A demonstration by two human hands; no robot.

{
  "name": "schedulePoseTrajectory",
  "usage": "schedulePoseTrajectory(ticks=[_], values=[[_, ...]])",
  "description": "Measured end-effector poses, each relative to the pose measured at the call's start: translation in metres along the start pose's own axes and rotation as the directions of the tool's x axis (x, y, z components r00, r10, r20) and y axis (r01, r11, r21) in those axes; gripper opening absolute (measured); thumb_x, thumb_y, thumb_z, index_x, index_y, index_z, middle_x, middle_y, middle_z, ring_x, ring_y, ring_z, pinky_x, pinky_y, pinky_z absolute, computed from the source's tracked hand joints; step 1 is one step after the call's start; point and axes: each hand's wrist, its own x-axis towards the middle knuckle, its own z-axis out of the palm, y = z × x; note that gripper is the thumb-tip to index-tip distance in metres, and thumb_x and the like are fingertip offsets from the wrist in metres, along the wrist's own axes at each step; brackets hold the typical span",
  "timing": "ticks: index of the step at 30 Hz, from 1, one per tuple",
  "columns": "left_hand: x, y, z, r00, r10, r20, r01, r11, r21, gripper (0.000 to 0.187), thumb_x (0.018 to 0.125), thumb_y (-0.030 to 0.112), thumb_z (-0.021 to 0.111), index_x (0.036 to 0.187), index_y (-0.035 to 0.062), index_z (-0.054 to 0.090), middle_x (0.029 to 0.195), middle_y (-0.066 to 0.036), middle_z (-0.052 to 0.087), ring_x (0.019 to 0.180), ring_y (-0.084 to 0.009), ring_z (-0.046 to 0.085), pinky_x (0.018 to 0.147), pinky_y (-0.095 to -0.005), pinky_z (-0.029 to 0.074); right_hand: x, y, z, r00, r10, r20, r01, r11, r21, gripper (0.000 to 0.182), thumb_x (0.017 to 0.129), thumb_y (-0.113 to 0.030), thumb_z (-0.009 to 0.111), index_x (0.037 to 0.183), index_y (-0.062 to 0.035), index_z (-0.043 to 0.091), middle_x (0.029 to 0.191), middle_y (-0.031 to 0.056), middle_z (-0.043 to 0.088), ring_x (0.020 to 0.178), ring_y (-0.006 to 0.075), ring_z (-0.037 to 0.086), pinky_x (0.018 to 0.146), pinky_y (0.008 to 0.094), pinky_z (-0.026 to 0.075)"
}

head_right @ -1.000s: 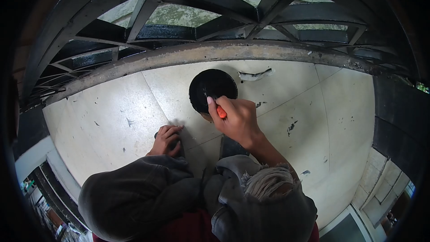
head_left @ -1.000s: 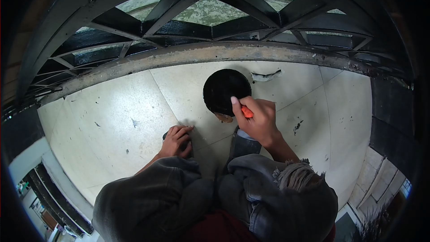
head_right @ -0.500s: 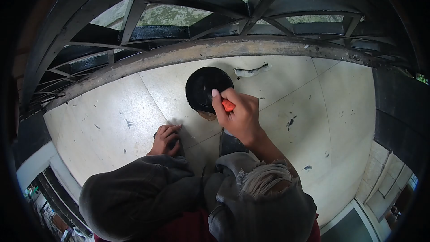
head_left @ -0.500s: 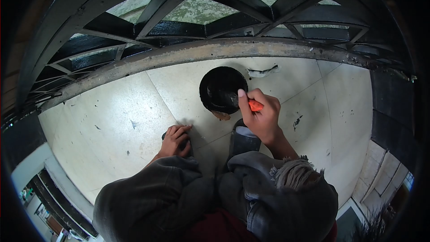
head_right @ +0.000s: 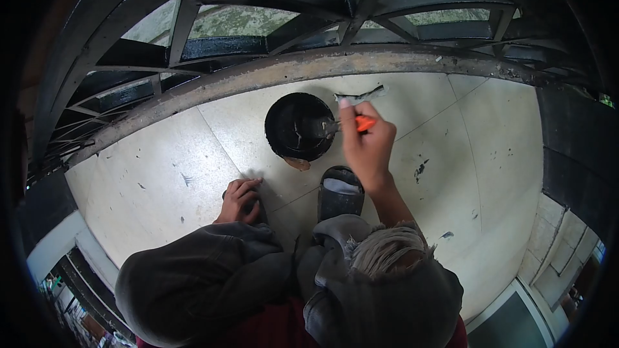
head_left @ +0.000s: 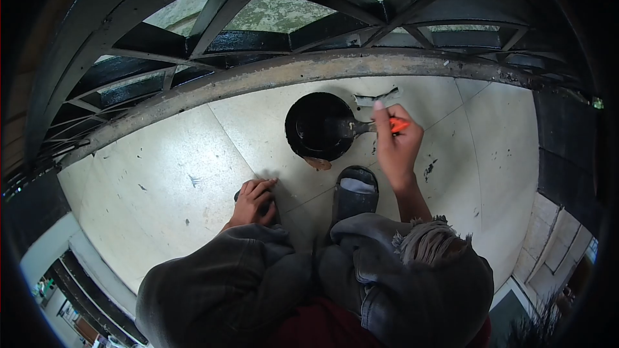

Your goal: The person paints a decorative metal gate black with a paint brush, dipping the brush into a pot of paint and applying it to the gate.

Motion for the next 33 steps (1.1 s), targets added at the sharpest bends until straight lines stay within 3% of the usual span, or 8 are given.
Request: schedulePoseTrajectory(ticks=[1, 2, 5, 6, 8, 12, 28, 33], values=[[-0.001, 0.000, 0.001, 1.000, 0.005, 0.000, -0.005, 1.000, 0.007, 0.017, 0.074, 0.010, 0.070, 0.090, 0.0029, 0.066, 0.136, -0.009, 0.060, 0.121, -0.0309, 0.054, 0.105, -0.0454, 0.042, 0.004, 0.011, -0.002, 0.983, 0.185, -0.011, -0.181, 0.973, 0.146, 0.033, 0.100, -0.022, 0.066, 0.076, -0.0002, 0.060, 0.056, -0.0004, 0.051, 0.045, 0.0088, 0.037, 0.044, 0.0262, 0.030], [-0.002, 0.000, 0.001, 1.000, 0.008, 0.003, -0.008, 1.000, 0.006, 0.017, 0.074, 0.010, 0.070, 0.090, 0.0029, 0.066, 0.136, -0.009, 0.060, 0.121, -0.0309, 0.054, 0.105, -0.0454, 0.042, 0.007, 0.025, -0.002, 0.982, 0.187, -0.014, -0.183, 0.972, 0.145, 0.033, 0.100, -0.022, 0.066, 0.076, -0.0002, 0.060, 0.056, -0.0004, 0.051, 0.045, 0.0088, 0.037, 0.044, 0.0262, 0.030], [-0.001, -0.002, 0.002, 1.000, 0.007, 0.004, -0.007, 1.000, 0.000, 0.017, 0.074, 0.010, 0.070, 0.089, 0.0031, 0.066, 0.136, -0.009, 0.061, 0.121, -0.0312, 0.054, 0.105, -0.0455, 0.041, 0.007, 0.070, 0.004, 0.777, 0.608, 0.161, -0.560, 0.553, 0.616, 0.032, 0.099, -0.028, 0.065, 0.079, -0.0035, 0.061, 0.052, -0.0027, 0.044, 0.037, 0.0063, 0.035, 0.038, 0.0247, 0.025], [-0.001, -0.003, 0.003, 1.000, 0.014, -0.002, -0.014, 1.000, -0.003, 0.017, 0.074, 0.010, 0.070, 0.089, 0.0032, 0.066, 0.135, -0.009, 0.061, 0.121, -0.0313, 0.054, 0.105, -0.0455, 0.041, 0.002, 0.083, 0.005, 0.779, 0.606, 0.163, -0.559, 0.551, 0.620, 0.032, 0.099, -0.028, 0.065, 0.079, -0.0035, 0.061, 0.052, -0.0027, 0.044, 0.037, 0.0063, 0.035, 0.038, 0.0247, 0.025], [-0.002, -0.002, 0.002, 1.000, 0.018, -0.003, -0.018, 1.000, -0.004, 0.017, 0.074, 0.010, 0.070, 0.089, 0.0033, 0.066, 0.135, -0.009, 0.061, 0.121, -0.0315, 0.054, 0.105, -0.0455, 0.042, -0.010, 0.101, 0.006, 0.691, 0.633, 0.348, -0.655, 0.345, 0.672, 0.032, 0.100, -0.030, 0.064, 0.082, -0.0042, 0.060, 0.049, -0.0029, 0.042, 0.035, 0.0073, 0.032, 0.037, 0.0254, 0.024], [0.000, 0.000, 0.002, 1.000, 0.010, -0.005, -0.010, 1.000, 0.002, 0.017, 0.073, 0.009, 0.070, 0.089, 0.0034, 0.066, 0.135, -0.010, 0.061, 0.120, -0.0315, 0.055, 0.105, -0.0454, 0.042, -0.024, 0.121, 0.013, 0.614, 0.675, 0.408, -0.683, 0.195, 0.704, 0.029, 0.102, -0.034, 0.059, 0.083, -0.0114, 0.059, 0.043, -0.0041, 0.035, 0.031, 0.0101, 0.028, 0.036, 0.0273, 0.023], [0.000, 0.002, 0.001, 1.000, 0.004, -0.002, -0.004, 1.000, 0.007, 0.018, 0.073, 0.009, 0.070, 0.089, 0.0025, 0.067, 0.134, -0.010, 0.062, 0.119, -0.0320, 0.055, 0.104, -0.0453, 0.042, -0.008, 0.100, 0.013, 0.669, 0.630, 0.395, -0.632, 0.202, 0.748, 0.028, 0.103, -0.034, 0.056, 0.088, -0.0107, 0.059, 0.046, -0.0037, 0.038, 0.035, 0.0102, 0.032, 0.042, 0.0274, 0.026], [0.000, 0.001, 0.003, 1.000, -0.013, 0.005, 0.013, 1.000, 0.004, 0.018, 0.073, 0.009, 0.069, 0.090, 0.0026, 0.067, 0.135, -0.010, 0.061, 0.120, -0.0326, 0.054, 0.104, -0.0459, 0.042, 0.024, 0.083, 0.028, 0.819, 0.573, 0.027, -0.327, 0.427, 0.843, 0.027, 0.102, -0.031, 0.061, 0.090, -0.0068, 0.057, 0.058, 0.0012, 0.050, 0.044, 0.0102, 0.045, 0.043, 0.0246, 0.030]])
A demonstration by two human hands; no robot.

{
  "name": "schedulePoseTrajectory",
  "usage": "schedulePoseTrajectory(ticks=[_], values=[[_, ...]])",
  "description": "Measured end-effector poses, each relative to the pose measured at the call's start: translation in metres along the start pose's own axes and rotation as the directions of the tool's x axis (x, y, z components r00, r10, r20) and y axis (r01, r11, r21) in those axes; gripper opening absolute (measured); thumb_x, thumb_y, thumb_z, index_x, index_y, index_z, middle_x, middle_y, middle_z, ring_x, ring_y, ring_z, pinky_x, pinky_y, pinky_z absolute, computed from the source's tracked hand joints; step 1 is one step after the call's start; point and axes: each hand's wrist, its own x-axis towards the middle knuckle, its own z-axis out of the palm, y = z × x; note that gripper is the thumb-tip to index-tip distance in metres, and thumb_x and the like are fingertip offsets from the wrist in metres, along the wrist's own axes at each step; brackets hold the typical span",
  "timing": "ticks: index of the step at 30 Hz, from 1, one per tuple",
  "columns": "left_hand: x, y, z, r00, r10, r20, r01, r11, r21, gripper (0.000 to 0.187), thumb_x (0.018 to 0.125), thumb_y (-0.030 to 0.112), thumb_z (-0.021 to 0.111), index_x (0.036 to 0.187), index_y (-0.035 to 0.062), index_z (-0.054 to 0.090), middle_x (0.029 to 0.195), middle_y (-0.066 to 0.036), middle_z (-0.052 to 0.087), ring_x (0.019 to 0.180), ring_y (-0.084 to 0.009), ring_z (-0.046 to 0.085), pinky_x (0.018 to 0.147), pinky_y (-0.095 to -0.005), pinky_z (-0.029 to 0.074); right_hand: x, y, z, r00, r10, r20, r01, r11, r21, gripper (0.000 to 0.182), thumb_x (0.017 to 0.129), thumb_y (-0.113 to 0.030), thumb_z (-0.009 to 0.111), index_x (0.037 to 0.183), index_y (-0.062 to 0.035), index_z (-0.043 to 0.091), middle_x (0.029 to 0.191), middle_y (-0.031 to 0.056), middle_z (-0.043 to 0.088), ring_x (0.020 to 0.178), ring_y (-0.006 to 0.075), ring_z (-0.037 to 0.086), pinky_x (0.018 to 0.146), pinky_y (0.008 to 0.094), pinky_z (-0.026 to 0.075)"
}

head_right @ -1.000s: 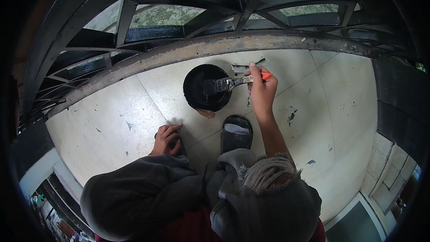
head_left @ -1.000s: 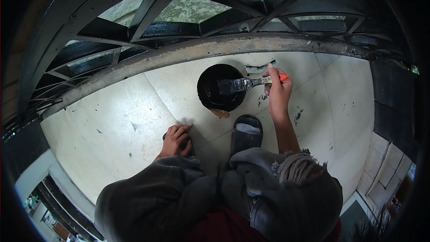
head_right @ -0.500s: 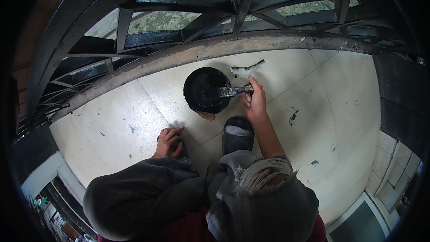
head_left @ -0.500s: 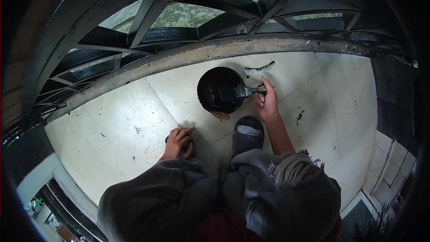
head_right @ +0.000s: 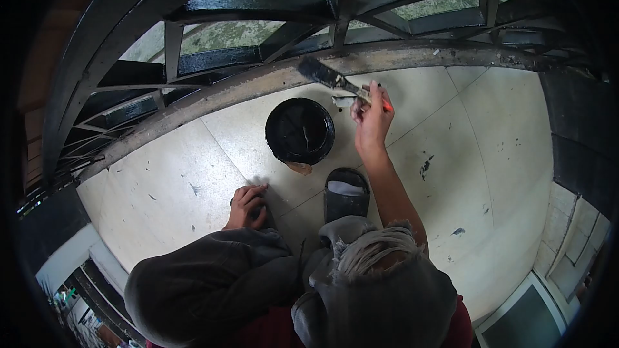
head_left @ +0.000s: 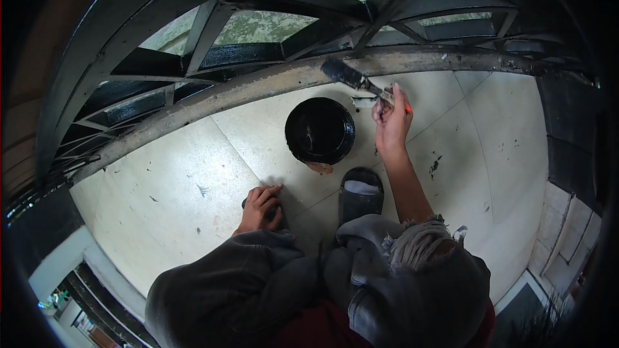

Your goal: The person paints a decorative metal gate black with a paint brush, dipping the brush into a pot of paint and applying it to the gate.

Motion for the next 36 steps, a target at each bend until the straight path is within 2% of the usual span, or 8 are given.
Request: schedulePoseTrajectory(ticks=[11, 17, 20, 23, 24, 27, 32, 36], values=[[0.000, 0.001, 0.002, 1.000, 0.006, 0.005, -0.006, 0.999, 0.037, 0.020, 0.073, 0.008, 0.069, 0.092, 0.0021, 0.067, 0.135, -0.011, 0.062, 0.120, -0.0335, 0.055, 0.103, -0.0473, 0.041, 0.013, 0.014, 0.067, 0.849, -0.472, 0.237, 0.527, 0.730, -0.436, 0.029, 0.096, -0.013, 0.067, 0.074, -0.0020, 0.052, 0.057, 0.0041, 0.054, 0.051, 0.0106, 0.052, 0.049, 0.0288, 0.039], [0.002, 0.002, 0.001, 1.000, 0.011, 0.012, -0.011, 0.999, 0.047, 0.020, 0.073, 0.007, 0.069, 0.092, 0.0021, 0.067, 0.135, -0.011, 0.062, 0.119, -0.0333, 0.055, 0.103, -0.0476, 0.041, 0.007, 0.013, 0.079, 0.739, -0.573, 0.353, 0.673, 0.602, -0.430, 0.028, 0.094, -0.011, 0.069, 0.074, -0.0012, 0.051, 0.058, 0.0074, 0.055, 0.053, 0.0100, 0.049, 0.051, 0.0302, 0.041], [0.003, 0.004, 0.001, 1.000, -0.010, 0.027, 0.009, 0.999, 0.041, 0.020, 0.073, 0.008, 0.069, 0.092, 0.0022, 0.067, 0.135, -0.012, 0.062, 0.120, -0.0332, 0.055, 0.104, -0.0474, 0.041, 0.010, 0.007, 0.078, 0.854, -0.488, 0.183, 0.519, 0.765, -0.381, 0.028, 0.094, -0.011, 0.069, 0.075, -0.0012, 0.051, 0.059, 0.0090, 0.054, 0.053, 0.0107, 0.051, 0.051, 0.0305, 0.042], [0.001, 0.004, 0.002, 1.000, -0.011, 0.022, 0.010, 0.999, 0.041, 0.020, 0.073, 0.008, 0.069, 0.091, 0.0025, 0.067, 0.134, -0.012, 0.062, 0.120, -0.0332, 0.055, 0.104, -0.0475, 0.041, 0.014, 0.026, 0.077, 0.808, -0.482, 0.338, 0.587, 0.704, -0.400, 0.026, 0.094, -0.010, 0.068, 0.076, -0.0004, 0.052, 0.059, 0.0089, 0.055, 0.053, 0.0108, 0.052, 0.051, 0.0302, 0.042], [0.002, 0.003, 0.003, 1.000, -0.010, 0.020, 0.009, 0.999, 0.040, 0.019, 0.073, 0.008, 0.069, 0.091, 0.0026, 0.067, 0.134, -0.011, 0.062, 0.120, -0.0332, 0.055, 0.104, -0.0475, 0.041, 0.014, 0.031, 0.073, 0.750, -0.512, 0.420, 0.658, 0.644, -0.390, 0.029, 0.099, -0.011, 0.065, 0.075, -0.0043, 0.051, 0.058, -0.0008, 0.053, 0.052, 0.0055, 0.054, 0.047, 0.0234, 0.040], [0.002, 0.002, 0.002, 1.000, -0.009, 0.015, 0.008, 0.999, 0.043, 0.018, 0.073, 0.008, 0.069, 0.091, 0.0028, 0.067, 0.134, -0.011, 0.062, 0.121, -0.0333, 0.055, 0.104, -0.0476, 0.041, 0.009, 0.011, 0.076, 0.914, -0.331, 0.235, 0.391, 0.873, -0.291, 0.028, 0.098, -0.010, 0.065, 0.075, -0.0044, 0.051, 0.059, 0.0000, 0.053, 0.052, 0.0060, 0.054, 0.046, 0.0229, 0.039], [0.001, 0.003, 0.001, 1.000, -0.008, 0.009, 0.008, 0.999, 0.047, 0.018, 0.074, 0.008, 0.069, 0.090, 0.0028, 0.066, 0.134, -0.011, 0.062, 0.121, -0.0336, 0.055, 0.104, -0.0476, 0.041, 0.006, 0.029, 0.068, 0.839, -0.398, 0.370, 0.518, 0.792, -0.324, 0.027, 0.100, -0.011, 0.063, 0.077, -0.0039, 0.051, 0.058, 0.0001, 0.052, 0.048, 0.0063, 0.051, 0.042, 0.0239, 0.038], [0.002, 0.002, 0.002, 1.000, 0.001, 0.004, -0.001, 0.999, 0.034, 0.017, 0.074, 0.008, 0.069, 0.090, 0.0026, 0.066, 0.135, -0.011, 0.062, 0.120, -0.0338, 0.055, 0.104, -0.0477, 0.041, 0.013, 0.009, 0.065, 0.916, -0.324, 0.238, 0.371, 0.909, -0.190, 0.027, 0.101, -0.011, 0.063, 0.077, -0.0045, 0.051, 0.060, -0.0002, 0.053, 0.050, 0.0071, 0.052, 0.045, 0.0239, 0.040]])
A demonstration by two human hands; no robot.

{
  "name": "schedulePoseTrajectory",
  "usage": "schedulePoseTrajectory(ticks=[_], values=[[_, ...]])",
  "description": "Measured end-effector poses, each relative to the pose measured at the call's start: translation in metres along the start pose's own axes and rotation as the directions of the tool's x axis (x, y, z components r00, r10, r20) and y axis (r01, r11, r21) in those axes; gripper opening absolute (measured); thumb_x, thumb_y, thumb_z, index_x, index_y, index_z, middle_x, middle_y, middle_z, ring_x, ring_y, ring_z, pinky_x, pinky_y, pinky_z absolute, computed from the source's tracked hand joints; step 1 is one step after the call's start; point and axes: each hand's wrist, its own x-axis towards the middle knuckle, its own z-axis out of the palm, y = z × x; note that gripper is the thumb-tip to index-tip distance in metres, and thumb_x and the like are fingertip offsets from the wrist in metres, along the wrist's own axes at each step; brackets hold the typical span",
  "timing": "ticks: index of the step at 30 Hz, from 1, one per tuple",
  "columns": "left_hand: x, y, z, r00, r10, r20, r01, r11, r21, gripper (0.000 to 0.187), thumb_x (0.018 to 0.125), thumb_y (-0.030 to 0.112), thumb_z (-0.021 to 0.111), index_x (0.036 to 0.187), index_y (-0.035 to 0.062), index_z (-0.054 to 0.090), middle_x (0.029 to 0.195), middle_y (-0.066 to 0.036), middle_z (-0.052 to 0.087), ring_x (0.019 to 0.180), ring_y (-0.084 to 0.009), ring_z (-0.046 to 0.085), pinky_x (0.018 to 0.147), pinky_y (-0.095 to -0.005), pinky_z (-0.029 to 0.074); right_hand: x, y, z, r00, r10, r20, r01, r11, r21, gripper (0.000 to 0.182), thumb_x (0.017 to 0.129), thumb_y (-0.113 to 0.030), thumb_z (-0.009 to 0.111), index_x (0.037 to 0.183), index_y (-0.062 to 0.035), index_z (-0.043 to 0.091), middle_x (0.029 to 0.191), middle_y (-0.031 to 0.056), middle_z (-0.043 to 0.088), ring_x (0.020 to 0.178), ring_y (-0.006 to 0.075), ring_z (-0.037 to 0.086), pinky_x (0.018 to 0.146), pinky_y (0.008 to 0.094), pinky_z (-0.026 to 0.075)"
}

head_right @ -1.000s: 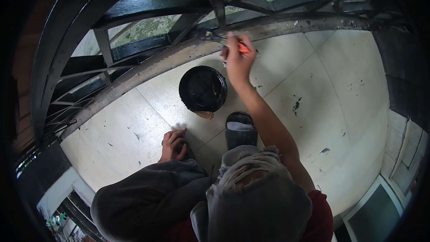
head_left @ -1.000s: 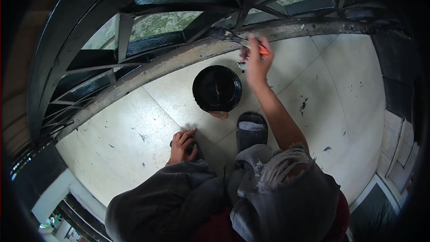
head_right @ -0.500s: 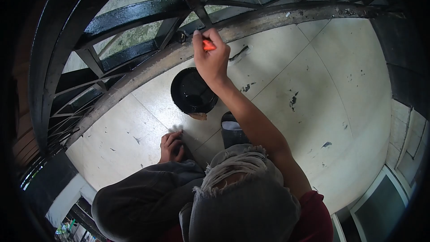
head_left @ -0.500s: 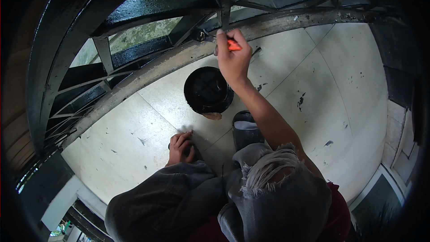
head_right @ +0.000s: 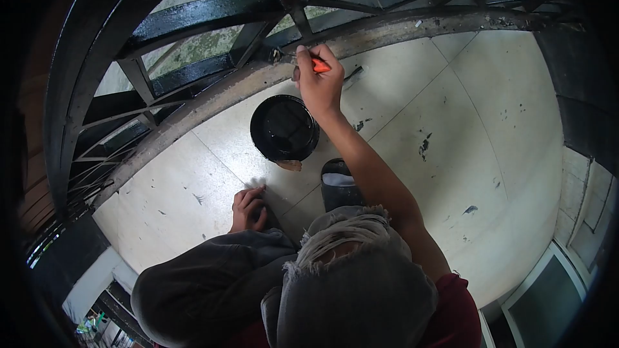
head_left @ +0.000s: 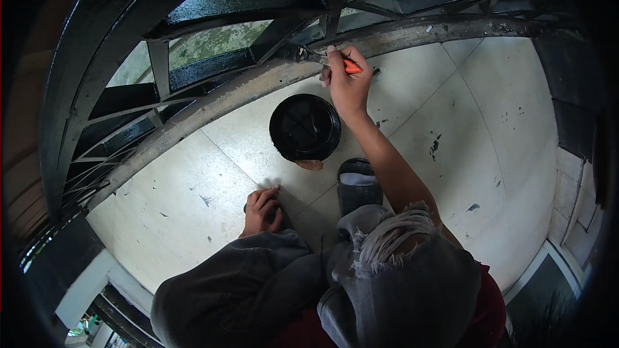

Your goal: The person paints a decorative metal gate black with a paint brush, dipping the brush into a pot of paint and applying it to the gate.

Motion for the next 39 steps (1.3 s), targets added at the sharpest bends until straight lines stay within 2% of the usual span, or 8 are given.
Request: schedulePoseTrajectory(ticks=[4, 9, 15, 19, 25, 33, 37, 39], values=[[-0.001, 0.000, 0.000, 1.000, 0.001, -0.003, -0.001, 1.000, 0.001, 0.017, 0.074, 0.008, 0.069, 0.090, 0.0023, 0.066, 0.135, -0.012, 0.061, 0.118, -0.0336, 0.055, 0.103, -0.0474, 0.041, -0.012, 0.017, 0.008, 0.979, -0.102, 0.175, 0.127, 0.982, -0.142, 0.029, 0.101, -0.013, 0.063, 0.077, -0.0051, 0.050, 0.061, -0.0003, 0.053, 0.051, 0.0069, 0.053, 0.045, 0.0235, 0.040], [0.000, 0.000, 0.000, 1.000, 0.002, -0.013, -0.001, 1.000, 0.004, 0.018, 0.074, 0.008, 0.069, 0.091, 0.0020, 0.067, 0.135, -0.011, 0.061, 0.117, -0.0333, 0.055, 0.103, -0.0463, 0.042, -0.005, 0.001, -0.003, 0.995, 0.072, 0.066, -0.067, 0.995, -0.072, 0.028, 0.101, -0.013, 0.063, 0.078, -0.0043, 0.050, 0.062, 0.0002, 0.054, 0.051, 0.0069, 0.054, 0.045, 0.0231, 0.040], [-0.001, 0.002, -0.001, 1.000, -0.003, 0.001, 0.003, 1.000, 0.006, 0.018, 0.074, 0.008, 0.069, 0.091, 0.0016, 0.067, 0.135, -0.011, 0.061, 0.118, -0.0336, 0.055, 0.102, -0.0465, 0.042, -0.018, 0.006, 0.000, 0.979, -0.055, 0.197, 0.088, 0.982, -0.166, 0.027, 0.100, -0.013, 0.064, 0.078, -0.0048, 0.051, 0.063, 0.0007, 0.055, 0.050, 0.0057, 0.054, 0.045, 0.0216, 0.041], [0.000, 0.003, -0.002, 1.000, -0.007, 0.000, 0.007, 1.000, -0.005, 0.018, 0.074, 0.008, 0.069, 0.090, 0.0017, 0.066, 0.136, -0.011, 0.061, 0.118, -0.0340, 0.055, 0.102, -0.0470, 0.042, -0.019, -0.007, -0.013, 0.989, 0.091, 0.120, -0.073, 0.987, -0.142, 0.027, 0.100, -0.013, 0.064, 0.076, -0.0058, 0.052, 0.063, -0.0011, 0.053, 0.051, 0.0057, 0.055, 0.044, 0.0209, 0.041], [0.000, 0.000, -0.002, 1.000, 0.008, 0.002, -0.008, 1.000, -0.008, 0.018, 0.074, 0.009, 0.069, 0.090, 0.0017, 0.066, 0.136, -0.012, 0.061, 0.118, -0.0344, 0.055, 0.102, -0.0473, 0.042, -0.005, 0.009, -0.007, 0.993, -0.105, 0.052, 0.108, 0.993, -0.042, 0.028, 0.099, -0.013, 0.065, 0.077, -0.0037, 0.051, 0.058, -0.0002, 0.056, 0.051, 0.0055, 0.055, 0.046, 0.0228, 0.041], [-0.002, -0.003, 0.000, 1.000, 0.008, -0.005, -0.008, 1.000, -0.017, 0.019, 0.074, 0.009, 0.069, 0.091, 0.0017, 0.066, 0.136, -0.012, 0.061, 0.118, -0.0349, 0.055, 0.102, -0.0482, 0.042, -0.014, -0.005, -0.006, 0.988, -0.054, 0.141, 0.079, 0.981, -0.178, 0.028, 0.100, -0.011, 0.064, 0.077, -0.0056, 0.050, 0.060, -0.0002, 0.056, 0.053, 0.0051, 0.056, 0.047, 0.0213, 0.043], [-0.001, 0.000, -0.001, 1.000, 0.007, -0.017, -0.007, 1.000, -0.016, 0.019, 0.074, 0.009, 0.069, 0.091, 0.0016, 0.066, 0.136, -0.012, 0.061, 0.118, -0.0351, 0.055, 0.102, -0.0487, 0.042, -0.014, 0.010, -0.017, 0.940, -0.211, 0.269, 0.277, 0.931, -0.237, 0.023, 0.098, -0.008, 0.067, 0.079, -0.0038, 0.054, 0.061, 0.0018, 0.059, 0.051, 0.0064, 0.056, 0.047, 0.0223, 0.042], [0.001, 0.001, -0.003, 1.000, 0.005, -0.027, -0.005, 1.000, -0.029, 0.019, 0.074, 0.009, 0.069, 0.091, 0.0016, 0.066, 0.134, -0.012, 0.062, 0.118, -0.0351, 0.055, 0.102, -0.0483, 0.042, -0.014, -0.001, -0.026, 0.832, -0.422, 0.361, 0.553, 0.684, -0.476, 0.018, 0.095, -0.005, 0.069, 0.081, -0.0027, 0.057, 0.061, 0.0033, 0.060, 0.051, 0.0075, 0.057, 0.048, 0.0244, 0.043]])
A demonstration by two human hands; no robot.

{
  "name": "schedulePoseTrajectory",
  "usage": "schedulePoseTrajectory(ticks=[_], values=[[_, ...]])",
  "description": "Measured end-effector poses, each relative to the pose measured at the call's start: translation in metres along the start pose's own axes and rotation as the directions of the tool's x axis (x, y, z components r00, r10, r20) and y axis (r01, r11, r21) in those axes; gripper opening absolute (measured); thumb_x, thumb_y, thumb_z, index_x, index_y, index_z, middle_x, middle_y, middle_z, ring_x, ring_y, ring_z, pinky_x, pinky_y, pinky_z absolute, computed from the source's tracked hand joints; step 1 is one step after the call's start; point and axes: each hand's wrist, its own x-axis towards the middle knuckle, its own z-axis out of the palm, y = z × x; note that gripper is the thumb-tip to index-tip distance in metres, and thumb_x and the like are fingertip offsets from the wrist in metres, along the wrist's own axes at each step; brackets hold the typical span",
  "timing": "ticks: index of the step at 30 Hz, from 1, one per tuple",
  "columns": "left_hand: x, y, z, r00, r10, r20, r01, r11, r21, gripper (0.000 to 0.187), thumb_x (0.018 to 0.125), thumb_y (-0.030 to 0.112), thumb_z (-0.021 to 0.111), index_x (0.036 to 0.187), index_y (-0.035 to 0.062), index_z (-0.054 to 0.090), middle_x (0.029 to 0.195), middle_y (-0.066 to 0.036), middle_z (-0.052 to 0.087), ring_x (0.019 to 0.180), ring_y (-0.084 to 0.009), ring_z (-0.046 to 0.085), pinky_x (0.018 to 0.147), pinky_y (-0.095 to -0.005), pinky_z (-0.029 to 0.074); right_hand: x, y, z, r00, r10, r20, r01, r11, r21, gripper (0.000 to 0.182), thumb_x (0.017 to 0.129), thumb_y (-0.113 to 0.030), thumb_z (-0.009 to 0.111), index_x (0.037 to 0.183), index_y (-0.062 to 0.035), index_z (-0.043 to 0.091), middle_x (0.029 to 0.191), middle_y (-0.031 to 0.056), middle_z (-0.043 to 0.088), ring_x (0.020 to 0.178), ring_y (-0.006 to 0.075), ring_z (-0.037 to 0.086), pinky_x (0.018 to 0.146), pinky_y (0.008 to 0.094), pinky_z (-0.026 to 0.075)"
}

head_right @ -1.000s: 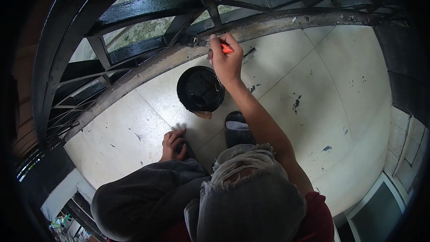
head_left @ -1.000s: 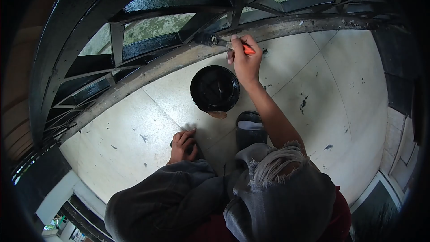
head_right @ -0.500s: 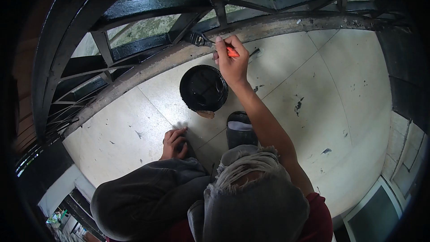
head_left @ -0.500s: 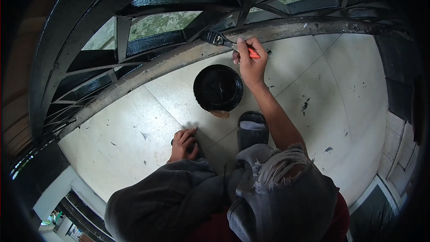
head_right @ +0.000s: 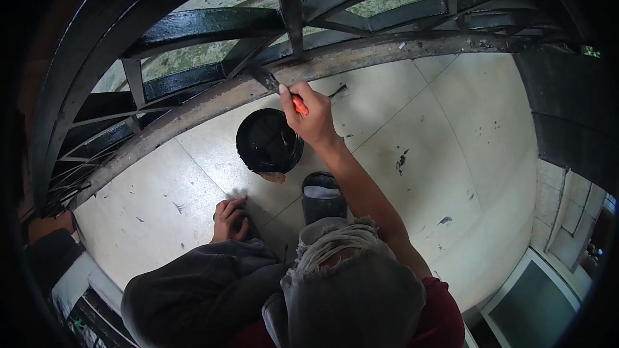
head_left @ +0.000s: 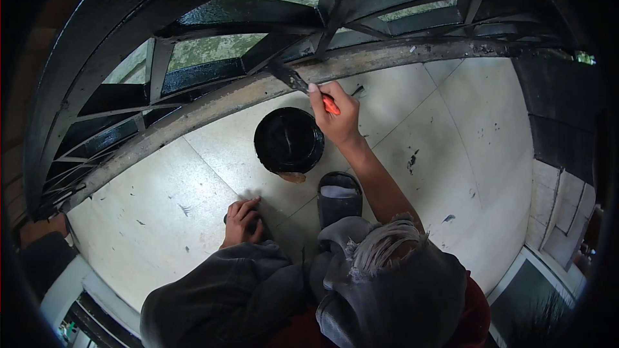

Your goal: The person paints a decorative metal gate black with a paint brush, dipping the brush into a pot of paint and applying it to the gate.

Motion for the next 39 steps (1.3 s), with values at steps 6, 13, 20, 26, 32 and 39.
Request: schedulePoseTrajectory(ticks=[6, 13, 20, 26, 32, 39], values=[[-0.002, -0.004, 0.001, 1.000, 0.005, -0.022, -0.005, 1.000, -0.030, 0.019, 0.071, 0.009, 0.069, 0.089, 0.0030, 0.066, 0.132, -0.011, 0.063, 0.116, -0.0354, 0.055, 0.100, -0.0472, 0.044, 0.015, -0.024, -0.001, 0.984, -0.160, 0.082, 0.167, 0.982, -0.090, 0.019, 0.091, -0.005, 0.073, 0.080, -0.0028, 0.058, 0.061, 0.0066, 0.060, 0.048, 0.0161, 0.058, 0.048, 0.0283, 0.045], [-0.007, -0.009, 0.000, 1.000, 0.012, -0.018, -0.013, 0.997, -0.071, 0.019, 0.073, 0.012, 0.071, 0.090, 0.0038, 0.066, 0.135, -0.010, 0.061, 0.120, -0.0326, 0.053, 0.105, -0.0472, 0.041, 0.045, -0.040, -0.016, 0.922, -0.287, 0.259, 0.378, 0.813, -0.444, 0.021, 0.089, -0.003, 0.073, 0.079, -0.0050, 0.055, 0.063, 0.0090, 0.057, 0.051, 0.0261, 0.059, 0.047, 0.0365, 0.047], [-0.010, -0.014, 0.001, 0.999, 0.015, -0.033, -0.019, 0.994, -0.104, 0.020, 0.074, 0.014, 0.071, 0.091, 0.0032, 0.066, 0.135, -0.010, 0.060, 0.121, -0.0322, 0.053, 0.106, -0.0476, 0.041, 0.061, -0.053, -0.009, 0.824, -0.316, 0.470, 0.511, 0.771, -0.379, 0.022, 0.089, -0.005, 0.072, 0.079, -0.0064, 0.053, 0.067, 0.0092, 0.059, 0.057, 0.0257, 0.061, 0.051, 0.0377, 0.048], [-0.012, -0.017, -0.001, 0.998, 0.067, -0.019, -0.068, 0.997, -0.043, 0.022, 0.078, 0.021, 0.068, 0.091, 0.0035, 0.069, 0.133, -0.011, 0.060, 0.122, -0.0288, 0.053, 0.108, -0.0447, 0.040, 0.062, -0.065, -0.006, 0.807, -0.254, 0.534, 0.503, 0.769, -0.394, 0.023, 0.090, -0.010, 0.073, 0.078, -0.0069, 0.053, 0.067, 0.0091, 0.058, 0.056, 0.0258, 0.060, 0.052, 0.0384, 0.048], [-0.011, -0.024, 0.004, 0.988, 0.128, -0.086, -0.133, 0.989, -0.064, 0.022, 0.075, 0.021, 0.069, 0.088, 0.0040, 0.066, 0.127, -0.011, 0.063, 0.117, -0.0288, 0.056, 0.105, -0.0450, 0.042, 0.058, -0.072, 0.000, 0.772, -0.177, 0.611, 0.538, 0.694, -0.479, 0.024, 0.091, -0.012, 0.071, 0.077, -0.0084, 0.052, 0.065, 0.0081, 0.057, 0.056, 0.0268, 0.060, 0.052, 0.0378, 0.049], [-0.013, -0.025, 0.006, 0.987, 0.136, -0.083, -0.141, 0.988, -0.060, 0.022, 0.075, 0.022, 0.069, 0.089, 0.0045, 0.066, 0.120, -0.011, 0.064, 0.116, -0.0285, 0.056, 0.104, -0.0446, 0.042, 0.056, -0.077, 0.005, 0.762, -0.239, 0.602, 0.596, 0.622, -0.508, 0.024, 0.092, -0.012, 0.069, 0.076, -0.0078, 0.052, 0.064, 0.0073, 0.055, 0.057, 0.0242, 0.060, 0.053, 0.0368, 0.049]])
